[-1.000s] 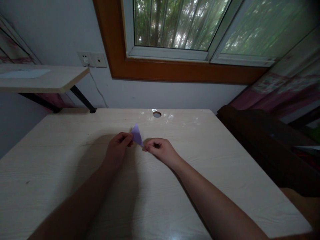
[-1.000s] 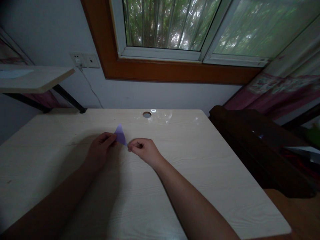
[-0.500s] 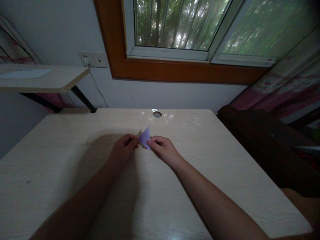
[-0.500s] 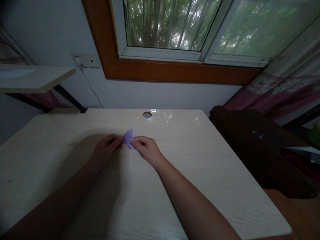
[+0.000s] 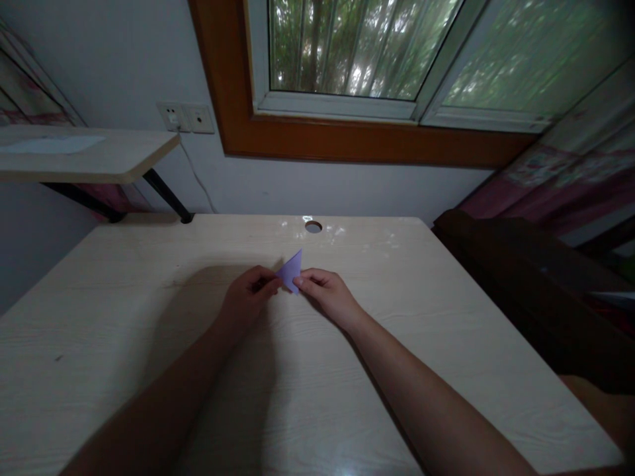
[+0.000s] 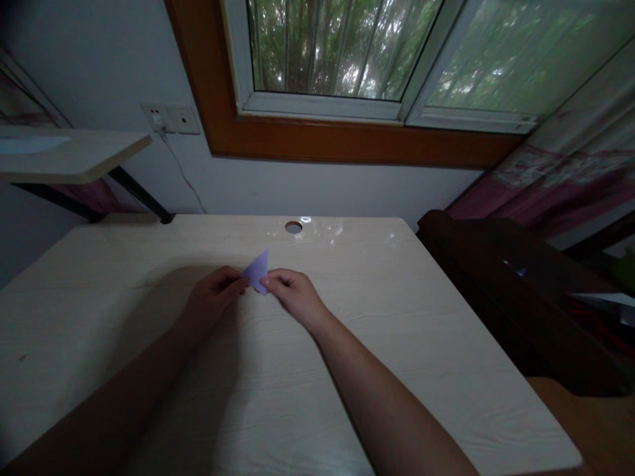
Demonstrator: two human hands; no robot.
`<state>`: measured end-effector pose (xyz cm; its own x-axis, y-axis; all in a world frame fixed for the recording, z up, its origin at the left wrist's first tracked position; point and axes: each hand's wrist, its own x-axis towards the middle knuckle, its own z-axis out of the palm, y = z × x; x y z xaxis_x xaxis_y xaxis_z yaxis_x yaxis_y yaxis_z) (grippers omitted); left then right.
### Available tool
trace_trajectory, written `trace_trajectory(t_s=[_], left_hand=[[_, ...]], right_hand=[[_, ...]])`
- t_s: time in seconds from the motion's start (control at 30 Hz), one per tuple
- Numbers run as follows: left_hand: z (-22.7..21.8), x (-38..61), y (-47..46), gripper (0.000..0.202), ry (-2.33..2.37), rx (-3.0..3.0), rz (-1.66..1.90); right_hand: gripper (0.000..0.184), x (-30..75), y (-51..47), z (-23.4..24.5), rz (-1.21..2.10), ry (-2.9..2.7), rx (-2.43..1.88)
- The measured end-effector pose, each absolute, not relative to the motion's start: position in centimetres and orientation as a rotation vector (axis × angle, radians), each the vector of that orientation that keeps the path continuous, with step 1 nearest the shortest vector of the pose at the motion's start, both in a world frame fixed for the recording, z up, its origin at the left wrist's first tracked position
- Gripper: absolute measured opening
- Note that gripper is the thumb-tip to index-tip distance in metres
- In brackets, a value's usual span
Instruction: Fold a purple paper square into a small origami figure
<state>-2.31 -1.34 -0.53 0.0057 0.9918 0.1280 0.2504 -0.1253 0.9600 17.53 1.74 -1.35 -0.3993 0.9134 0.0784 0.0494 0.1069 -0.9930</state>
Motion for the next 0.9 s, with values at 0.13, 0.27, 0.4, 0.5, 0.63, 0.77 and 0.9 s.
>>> trace_trajectory(t_s=[0.13, 0.27, 0.4, 0.5, 0.63, 0.77, 0.9], left_hand=[[-0.68, -2.36, -1.30, 0.024, 1.344, 1.493, 1.193], [-0.76, -2.40, -1.30, 0.023, 1.355, 1.543, 1.171], [-0.59, -2.36, -1.48, 0.025, 1.407, 1.618, 1.112], [-0.36, -2.27, -1.65, 0.023, 1.433, 1.664, 1.100], [-0.21, -2.15, -1.86, 0.018, 1.448, 1.740, 1.131], [-0.29, -2.09, -1.95, 0.015, 1.417, 1.766, 1.174], [-0.33, -2.14, -1.87, 0.015, 1.429, 1.739, 1.173]], right_hand=[[0.027, 17.48, 1.65, -1.46, 1.371, -1.623, -0.974], [0.026, 17.31, 1.48, -1.29, 1.355, -1.626, -0.991], [0.026, 17.19, 1.47, -1.31, 1.369, -1.565, -0.979], [0.026, 17.23, 1.58, -1.42, 1.359, -1.562, -0.960], [0.025, 17.31, 1.70, -1.37, 1.348, -1.590, -0.949], [0.025, 17.37, 1.76, -1.36, 1.344, -1.610, -0.933], [0.026, 17.43, 1.82, -1.54, 1.336, -1.639, -0.938]])
